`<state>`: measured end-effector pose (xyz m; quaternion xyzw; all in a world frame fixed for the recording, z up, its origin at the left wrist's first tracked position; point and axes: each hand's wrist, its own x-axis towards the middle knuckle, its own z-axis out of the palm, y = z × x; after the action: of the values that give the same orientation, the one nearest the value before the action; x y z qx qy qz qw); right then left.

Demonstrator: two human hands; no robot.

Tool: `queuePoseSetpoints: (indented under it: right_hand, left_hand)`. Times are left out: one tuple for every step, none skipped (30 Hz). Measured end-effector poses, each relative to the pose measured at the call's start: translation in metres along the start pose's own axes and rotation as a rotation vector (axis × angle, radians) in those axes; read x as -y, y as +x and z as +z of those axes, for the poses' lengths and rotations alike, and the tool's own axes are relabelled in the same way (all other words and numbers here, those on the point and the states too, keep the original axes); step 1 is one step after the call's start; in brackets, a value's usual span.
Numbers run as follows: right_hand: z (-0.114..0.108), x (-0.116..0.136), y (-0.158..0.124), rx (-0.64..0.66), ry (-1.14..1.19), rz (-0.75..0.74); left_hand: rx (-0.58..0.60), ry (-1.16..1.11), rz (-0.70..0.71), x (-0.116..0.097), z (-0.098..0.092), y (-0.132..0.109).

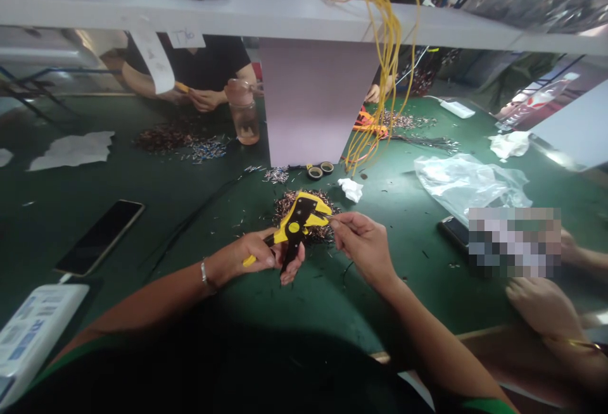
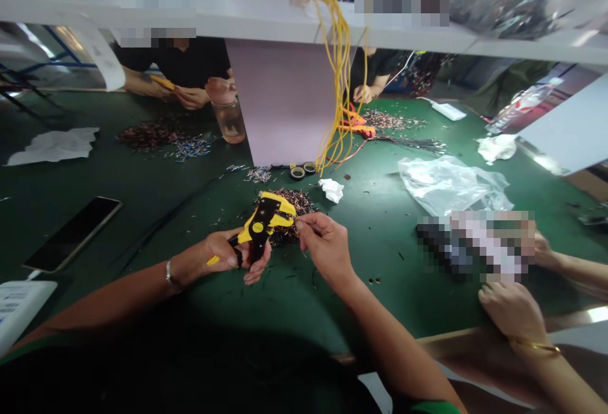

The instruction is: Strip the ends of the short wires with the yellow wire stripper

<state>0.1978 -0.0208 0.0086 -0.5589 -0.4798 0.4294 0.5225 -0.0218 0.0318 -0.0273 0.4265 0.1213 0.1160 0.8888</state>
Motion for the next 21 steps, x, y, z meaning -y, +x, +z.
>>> queuePoseSetpoints:
  right_hand:
    - [0.0004, -0.0001, -0.0002, 0.0, -0.001, 0.002]
    - [0.0006, -0.0002, -0.0003, -0.002, 0.0, 0.002]
    - [0.0008, -0.0001, -0.0004, -0.005, 0.003, 0.002]
    - [0.001, 0.0, -0.0004, -0.008, 0.007, 0.001]
    - [0.001, 0.0003, -0.0004, -0.007, 0.012, 0.001]
    - [0.0011, 0.0006, -0.0004, -0.005, 0.014, 0.003]
    - [0.0011, 0.0009, -0.0005, -0.003, 0.015, 0.005]
    - [0.0011, 0.0011, -0.0006, -0.002, 0.013, 0.008]
    - [0.001, 0.0011, -0.0007, -0.003, 0.01, 0.01]
    - [0.001, 0.0008, -0.0007, -0.005, 0.007, 0.012]
    - [0.0009, 0.0004, -0.0008, -0.008, 0.003, 0.014]
    - [0.0009, -0.0002, -0.0008, -0.01, 0.001, 0.014]
    - [0.0009, -0.0009, -0.0008, -0.009, 0.0, 0.014]
    - [0.0008, -0.0016, -0.0006, -0.004, 0.0, 0.014]
    - [0.0008, -0.002, -0.0005, 0.001, 0.0, 0.013]
    - [0.0008, -0.0022, -0.0003, 0.006, 0.0, 0.011]
    - [0.0007, -0.002, -0.0002, 0.009, -0.002, 0.009]
    - [0.0007, -0.0015, 0.0, 0.013, -0.006, 0.009]
    - [0.0006, -0.0009, 0.0, 0.013, -0.009, 0.01]
    - [0.0005, -0.0001, 0.0, 0.013, -0.01, 0.01]
    - [0.0004, 0.0006, -0.0001, 0.014, -0.009, 0.013]
  left_hand:
    - [-0.003, 0.002, 0.007, 0.0006, 0.0001, -0.0003]
    - [-0.007, 0.003, 0.015, 0.0011, 0.0006, -0.0006]
    - [-0.014, 0.004, 0.023, 0.0013, 0.0012, -0.0008]
    - [-0.022, 0.005, 0.029, 0.0014, 0.0021, -0.001]
    - [-0.028, 0.005, 0.033, 0.0013, 0.0031, -0.0011]
    - [-0.035, 0.002, 0.033, 0.0011, 0.0041, -0.001]
    - [-0.042, -0.001, 0.03, 0.0008, 0.0049, -0.0009]
    - [-0.047, -0.004, 0.026, 0.0004, 0.0056, -0.0007]
    - [-0.053, -0.008, 0.025, 0.0, 0.0062, -0.0004]
    - [-0.056, -0.011, 0.022, -0.0003, 0.0066, -0.0001]
    - [-0.063, -0.013, 0.022, -0.0006, 0.0069, 0.0002]
    - [-0.068, -0.011, 0.021, -0.0009, 0.0071, 0.0004]
    - [-0.073, -0.008, 0.018, -0.001, 0.0072, 0.0006]
    - [-0.077, -0.004, 0.016, -0.0011, 0.0073, 0.0008]
    - [-0.077, -0.002, 0.016, -0.001, 0.0074, 0.0009]
    - [-0.071, -0.004, 0.02, -0.0008, 0.0073, 0.0008]
    - [-0.061, -0.011, 0.027, -0.0004, 0.0071, 0.0007]
    - [-0.049, -0.022, 0.039, 0.0002, 0.0067, 0.0005]
    - [-0.038, -0.034, 0.052, 0.0009, 0.0062, 0.0001]
    - [-0.027, -0.047, 0.065, 0.0016, 0.0057, -0.0003]
    - [-0.019, -0.057, 0.075, 0.0023, 0.0052, -0.0008]
